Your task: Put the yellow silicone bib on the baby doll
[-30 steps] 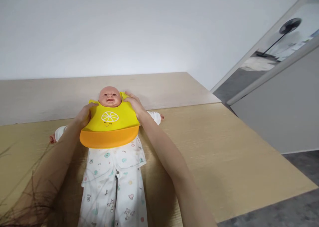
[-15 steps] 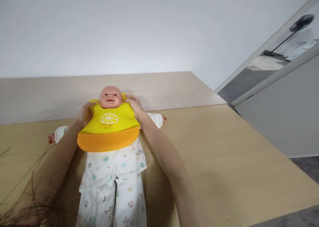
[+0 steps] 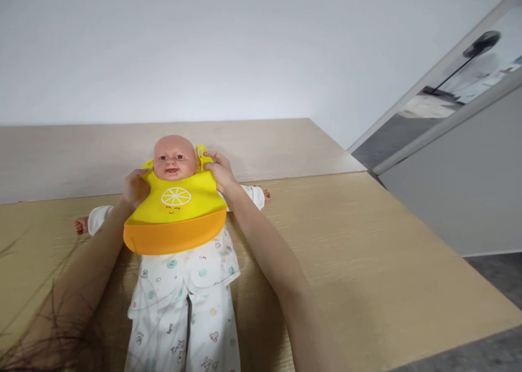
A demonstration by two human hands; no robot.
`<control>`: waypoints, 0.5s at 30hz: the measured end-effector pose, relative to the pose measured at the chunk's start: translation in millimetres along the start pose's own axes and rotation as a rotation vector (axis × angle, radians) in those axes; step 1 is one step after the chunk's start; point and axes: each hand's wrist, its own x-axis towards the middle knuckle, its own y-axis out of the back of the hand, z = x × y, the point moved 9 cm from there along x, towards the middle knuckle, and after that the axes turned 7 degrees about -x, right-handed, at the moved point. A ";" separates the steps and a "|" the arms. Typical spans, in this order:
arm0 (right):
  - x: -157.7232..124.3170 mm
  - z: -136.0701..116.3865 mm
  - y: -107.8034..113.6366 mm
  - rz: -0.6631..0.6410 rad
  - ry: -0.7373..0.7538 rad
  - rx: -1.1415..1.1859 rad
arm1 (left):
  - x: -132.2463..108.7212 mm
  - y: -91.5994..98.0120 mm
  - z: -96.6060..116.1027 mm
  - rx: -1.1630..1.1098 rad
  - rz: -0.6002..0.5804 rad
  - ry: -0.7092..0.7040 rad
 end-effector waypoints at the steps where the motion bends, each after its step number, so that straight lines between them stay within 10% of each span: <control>1: 0.0 1.0 1.5 0.024 -0.011 0.007 | -0.3 -1.0 -0.6 0.001 -0.002 0.006; 15: -18.3 -17.5 -14.7 0.031 0.004 0.097 | 5.9 5.7 4.1 -0.064 -0.010 -0.052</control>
